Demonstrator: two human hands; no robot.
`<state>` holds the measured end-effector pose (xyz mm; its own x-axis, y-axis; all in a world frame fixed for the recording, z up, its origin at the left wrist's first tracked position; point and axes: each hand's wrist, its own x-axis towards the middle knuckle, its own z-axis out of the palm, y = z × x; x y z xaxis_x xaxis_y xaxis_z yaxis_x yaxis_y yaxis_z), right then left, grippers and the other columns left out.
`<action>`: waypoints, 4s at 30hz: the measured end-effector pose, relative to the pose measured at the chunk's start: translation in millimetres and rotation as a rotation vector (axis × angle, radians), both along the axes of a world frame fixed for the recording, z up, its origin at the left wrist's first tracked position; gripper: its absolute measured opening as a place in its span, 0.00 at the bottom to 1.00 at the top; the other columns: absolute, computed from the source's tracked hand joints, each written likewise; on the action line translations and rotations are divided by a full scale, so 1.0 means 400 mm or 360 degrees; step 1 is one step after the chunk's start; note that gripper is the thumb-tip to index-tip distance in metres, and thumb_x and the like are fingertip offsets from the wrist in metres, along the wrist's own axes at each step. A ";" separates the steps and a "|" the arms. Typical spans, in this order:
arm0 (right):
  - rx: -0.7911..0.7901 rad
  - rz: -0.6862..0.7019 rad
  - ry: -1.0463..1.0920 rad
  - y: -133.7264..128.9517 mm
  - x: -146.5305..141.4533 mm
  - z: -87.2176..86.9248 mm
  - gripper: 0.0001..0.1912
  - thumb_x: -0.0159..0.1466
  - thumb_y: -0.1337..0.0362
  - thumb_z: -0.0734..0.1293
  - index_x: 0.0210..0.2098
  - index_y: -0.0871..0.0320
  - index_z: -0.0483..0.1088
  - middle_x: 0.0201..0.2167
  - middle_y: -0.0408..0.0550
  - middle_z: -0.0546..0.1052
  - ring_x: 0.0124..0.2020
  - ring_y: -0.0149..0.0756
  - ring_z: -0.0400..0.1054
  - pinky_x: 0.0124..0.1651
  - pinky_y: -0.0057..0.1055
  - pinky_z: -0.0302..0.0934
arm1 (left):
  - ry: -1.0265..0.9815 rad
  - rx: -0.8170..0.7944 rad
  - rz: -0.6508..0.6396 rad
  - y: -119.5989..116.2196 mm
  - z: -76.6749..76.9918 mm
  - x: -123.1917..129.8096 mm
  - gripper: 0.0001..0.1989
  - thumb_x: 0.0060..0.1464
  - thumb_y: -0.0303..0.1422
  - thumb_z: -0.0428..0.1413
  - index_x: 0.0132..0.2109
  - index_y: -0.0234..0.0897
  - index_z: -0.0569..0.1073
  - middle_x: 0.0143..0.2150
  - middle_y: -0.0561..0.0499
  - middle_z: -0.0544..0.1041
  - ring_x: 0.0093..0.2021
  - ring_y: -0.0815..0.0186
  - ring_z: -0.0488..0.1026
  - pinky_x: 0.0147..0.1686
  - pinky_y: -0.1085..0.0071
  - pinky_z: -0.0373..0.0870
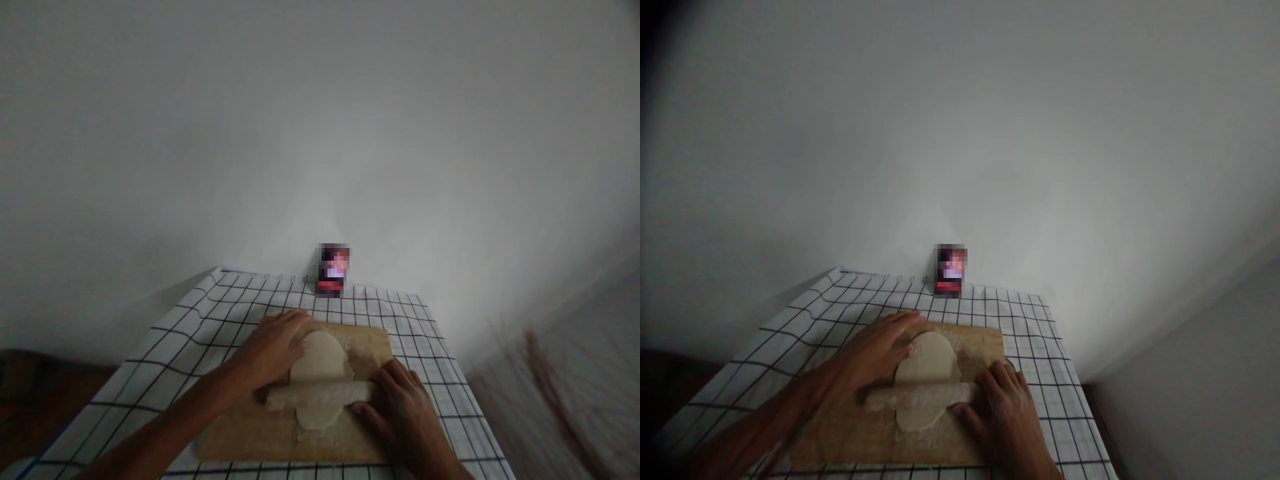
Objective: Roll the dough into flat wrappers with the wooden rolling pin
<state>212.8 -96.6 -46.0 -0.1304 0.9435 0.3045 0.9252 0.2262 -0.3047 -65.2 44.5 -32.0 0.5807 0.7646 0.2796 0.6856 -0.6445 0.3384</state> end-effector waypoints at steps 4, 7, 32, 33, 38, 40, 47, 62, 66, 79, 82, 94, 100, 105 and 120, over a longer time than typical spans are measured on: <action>-0.0036 0.0039 -0.0015 0.044 -0.030 0.027 0.16 0.68 0.48 0.67 0.49 0.49 0.72 0.51 0.49 0.75 0.53 0.45 0.69 0.56 0.44 0.64 | -0.0073 0.0054 0.0138 -0.085 -0.045 -0.027 0.23 0.69 0.39 0.45 0.67 0.44 0.65 0.66 0.49 0.71 0.64 0.58 0.69 0.61 0.59 0.68; 0.0026 0.0088 -0.0144 0.092 -0.030 0.032 0.24 0.70 0.46 0.63 0.60 0.50 0.68 0.62 0.50 0.70 0.66 0.48 0.59 0.68 0.50 0.52 | 0.0014 0.0253 0.0217 -0.109 -0.079 -0.014 0.24 0.69 0.39 0.45 0.68 0.39 0.64 0.69 0.45 0.68 0.70 0.53 0.61 0.68 0.49 0.58; 0.0111 -0.0004 -0.0157 -0.066 -0.040 -0.025 0.17 0.71 0.57 0.63 0.59 0.45 0.69 0.57 0.46 0.76 0.59 0.45 0.68 0.63 0.47 0.64 | 0.0214 0.0489 -0.0050 -0.278 -0.070 -0.034 0.33 0.67 0.36 0.48 0.75 0.38 0.51 0.76 0.47 0.53 0.75 0.50 0.49 0.71 0.46 0.50; 0.0119 0.0004 -0.0161 -0.065 -0.037 -0.024 0.19 0.71 0.57 0.64 0.61 0.45 0.67 0.58 0.45 0.75 0.60 0.45 0.68 0.63 0.47 0.63 | 0.0216 0.0486 -0.0034 -0.279 -0.072 -0.033 0.33 0.67 0.37 0.48 0.75 0.37 0.51 0.76 0.46 0.53 0.75 0.50 0.49 0.71 0.46 0.51; 0.0126 0.0020 -0.0152 0.010 -0.022 0.004 0.21 0.72 0.54 0.62 0.63 0.46 0.66 0.65 0.45 0.70 0.64 0.46 0.64 0.66 0.48 0.61 | 0.0191 0.0395 0.0078 -0.135 -0.031 0.031 0.26 0.68 0.39 0.47 0.70 0.38 0.61 0.73 0.44 0.60 0.73 0.47 0.53 0.69 0.40 0.51; 0.0149 -0.0036 -0.0121 0.048 -0.014 0.015 0.16 0.73 0.54 0.61 0.57 0.47 0.71 0.63 0.45 0.72 0.62 0.46 0.66 0.65 0.48 0.62 | 0.0181 0.0310 0.0139 -0.046 -0.012 0.070 0.22 0.69 0.37 0.46 0.66 0.39 0.67 0.68 0.42 0.68 0.69 0.48 0.60 0.66 0.43 0.56; 0.0012 -0.0146 -0.0009 0.173 0.028 0.033 0.17 0.75 0.58 0.56 0.44 0.52 0.76 0.50 0.49 0.79 0.49 0.42 0.74 0.53 0.41 0.69 | 0.0290 0.0171 0.0133 0.139 -0.021 0.153 0.15 0.68 0.29 0.45 0.42 0.34 0.77 0.41 0.40 0.80 0.45 0.53 0.76 0.46 0.56 0.70; 0.0230 0.0153 -0.0175 -0.043 -0.044 0.001 0.18 0.71 0.58 0.64 0.60 0.48 0.68 0.52 0.46 0.79 0.50 0.43 0.73 0.53 0.42 0.64 | 0.0402 0.0720 -0.0129 -0.227 -0.114 -0.040 0.32 0.66 0.37 0.49 0.73 0.34 0.54 0.75 0.48 0.55 0.73 0.57 0.53 0.69 0.61 0.55; 0.0246 0.0133 -0.0202 -0.046 -0.052 -0.009 0.14 0.72 0.55 0.63 0.53 0.50 0.71 0.44 0.49 0.79 0.43 0.44 0.74 0.47 0.41 0.64 | 0.0347 0.0812 -0.0135 -0.279 -0.147 -0.053 0.32 0.66 0.38 0.48 0.73 0.31 0.56 0.74 0.45 0.57 0.73 0.55 0.54 0.70 0.60 0.53; -0.0104 -0.0416 0.0161 -0.165 0.136 -0.020 0.22 0.67 0.42 0.66 0.29 0.53 0.64 0.20 0.38 0.69 0.21 0.32 0.66 0.27 0.28 0.53 | 0.0062 -0.0196 -0.0108 -0.021 0.051 -0.003 0.18 0.67 0.39 0.49 0.60 0.44 0.71 0.59 0.48 0.74 0.58 0.53 0.71 0.57 0.55 0.69; -0.0154 -0.0508 0.0341 -0.164 0.117 -0.055 0.25 0.67 0.41 0.63 0.27 0.54 0.62 0.19 0.37 0.66 0.21 0.31 0.63 0.25 0.27 0.52 | 0.0105 -0.0143 -0.0065 -0.008 0.022 0.046 0.21 0.59 0.43 0.58 0.56 0.41 0.72 0.57 0.43 0.74 0.58 0.47 0.70 0.58 0.48 0.65; -0.0033 -0.0593 0.0537 -0.159 0.114 -0.084 0.26 0.69 0.41 0.60 0.25 0.54 0.61 0.19 0.38 0.64 0.21 0.33 0.61 0.26 0.28 0.52 | -0.0399 -0.0595 -0.0202 -0.022 0.078 0.020 0.17 0.67 0.40 0.49 0.47 0.38 0.80 0.49 0.46 0.80 0.48 0.57 0.78 0.48 0.61 0.75; -0.0075 -0.0620 0.0625 -0.159 0.100 -0.075 0.25 0.70 0.42 0.60 0.25 0.54 0.60 0.19 0.37 0.63 0.21 0.32 0.60 0.26 0.28 0.52 | -0.0318 0.0004 -0.0283 -0.120 0.102 -0.002 0.26 0.65 0.26 0.46 0.66 0.51 0.67 0.65 0.56 0.73 0.62 0.61 0.72 0.62 0.58 0.71; -0.0074 -0.0609 0.0556 -0.162 0.114 -0.081 0.26 0.70 0.41 0.59 0.25 0.53 0.60 0.19 0.38 0.63 0.21 0.32 0.61 0.25 0.28 0.51 | 0.0121 0.0183 -0.0520 -0.191 -0.009 0.035 0.32 0.64 0.35 0.53 0.73 0.47 0.56 0.74 0.51 0.57 0.73 0.51 0.55 0.71 0.44 0.53; -0.0043 -0.0063 -0.0150 0.024 -0.027 0.051 0.17 0.71 0.46 0.62 0.44 0.53 0.70 0.44 0.50 0.76 0.44 0.44 0.70 0.46 0.39 0.63 | 0.0027 0.0255 0.0007 -0.148 -0.039 0.042 0.25 0.69 0.36 0.47 0.69 0.38 0.62 0.72 0.43 0.62 0.73 0.49 0.53 0.70 0.42 0.50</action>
<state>202.1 -86.9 -25.7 -0.1198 0.9563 0.2668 0.9580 0.1819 -0.2218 -48.2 -14.5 -47.8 0.5830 0.7136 0.3885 0.6934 -0.6862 0.2198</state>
